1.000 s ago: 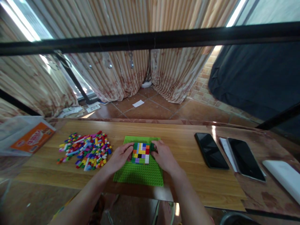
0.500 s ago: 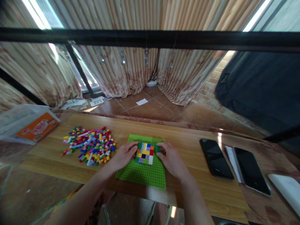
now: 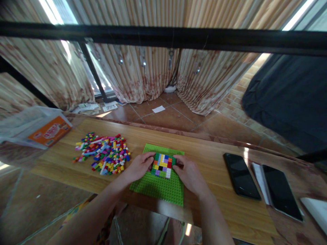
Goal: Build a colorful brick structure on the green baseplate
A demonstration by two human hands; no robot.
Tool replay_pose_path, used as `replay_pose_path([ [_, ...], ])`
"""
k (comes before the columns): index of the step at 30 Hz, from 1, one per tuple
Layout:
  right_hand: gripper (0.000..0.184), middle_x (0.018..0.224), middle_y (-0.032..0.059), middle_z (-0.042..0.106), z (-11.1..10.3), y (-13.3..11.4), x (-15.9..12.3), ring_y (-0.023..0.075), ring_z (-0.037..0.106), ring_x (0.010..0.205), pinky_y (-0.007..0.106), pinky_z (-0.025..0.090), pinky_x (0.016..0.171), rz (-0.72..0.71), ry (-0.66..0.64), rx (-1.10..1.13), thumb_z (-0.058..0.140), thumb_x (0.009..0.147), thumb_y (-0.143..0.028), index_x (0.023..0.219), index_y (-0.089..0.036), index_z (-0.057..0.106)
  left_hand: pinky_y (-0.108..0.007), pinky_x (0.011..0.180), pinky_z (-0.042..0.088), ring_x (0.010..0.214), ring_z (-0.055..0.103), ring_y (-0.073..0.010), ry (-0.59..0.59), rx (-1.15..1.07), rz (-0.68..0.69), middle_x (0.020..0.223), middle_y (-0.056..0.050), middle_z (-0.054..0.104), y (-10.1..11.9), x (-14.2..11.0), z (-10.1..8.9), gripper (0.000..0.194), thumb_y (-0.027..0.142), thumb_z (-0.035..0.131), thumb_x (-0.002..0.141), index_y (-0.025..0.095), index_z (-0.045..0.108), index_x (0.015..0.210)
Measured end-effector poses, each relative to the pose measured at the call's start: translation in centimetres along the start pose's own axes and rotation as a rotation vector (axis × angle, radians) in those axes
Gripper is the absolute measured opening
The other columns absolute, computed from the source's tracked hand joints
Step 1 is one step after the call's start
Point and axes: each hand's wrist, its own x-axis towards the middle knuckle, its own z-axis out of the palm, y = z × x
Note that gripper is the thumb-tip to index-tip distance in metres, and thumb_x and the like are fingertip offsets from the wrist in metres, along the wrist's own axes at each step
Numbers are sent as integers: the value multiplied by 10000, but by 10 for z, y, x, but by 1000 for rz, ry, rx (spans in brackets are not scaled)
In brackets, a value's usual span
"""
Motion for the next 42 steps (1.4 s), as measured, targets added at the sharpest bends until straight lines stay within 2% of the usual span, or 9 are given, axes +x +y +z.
replay_pose_path([
  [7, 380, 1100, 64, 705, 1, -1, 1, 224, 668, 978, 410, 504, 917, -8, 28, -20, 556, 817, -257, 1191, -219, 613, -357, 870, 506, 948, 635, -212, 10, 65, 15, 978, -97, 705, 4, -1, 1, 351, 211, 498, 856, 133, 646, 1165],
  [17, 395, 1093, 55, 707, 2, 0, 1, 208, 670, 973, 389, 507, 920, 6, 24, 17, 560, 816, -255, 1208, -225, 597, -353, 871, 517, 948, 643, -208, 27, 72, 35, 975, -93, 707, 0, 0, 2, 339, 210, 515, 846, 134, 650, 1148],
  [29, 373, 1037, 58, 720, 1, 1, 1, 216, 681, 906, 389, 530, 853, -22, 23, -33, 559, 817, -273, 1182, -221, 613, -341, 844, 522, 911, 641, -199, 14, 52, 24, 955, -84, 705, -1, 0, 1, 369, 218, 514, 842, 136, 627, 1183],
  [37, 392, 1084, 51, 710, 2, 2, 0, 211, 670, 979, 400, 503, 934, -24, 45, 22, 569, 822, -250, 1211, -232, 606, -313, 778, 524, 829, 624, -174, -79, -36, -7, 968, -73, 697, 0, 1, -4, 418, 161, 510, 811, 143, 602, 1218],
  [42, 380, 1055, 47, 717, 2, 3, 1, 218, 676, 948, 408, 519, 900, -34, 44, 10, 569, 824, -261, 1199, -238, 620, -285, 717, 509, 793, 604, -149, -208, -101, 5, 1110, -112, 648, 3, 0, -14, 592, 94, 534, 744, 117, 496, 1335],
])
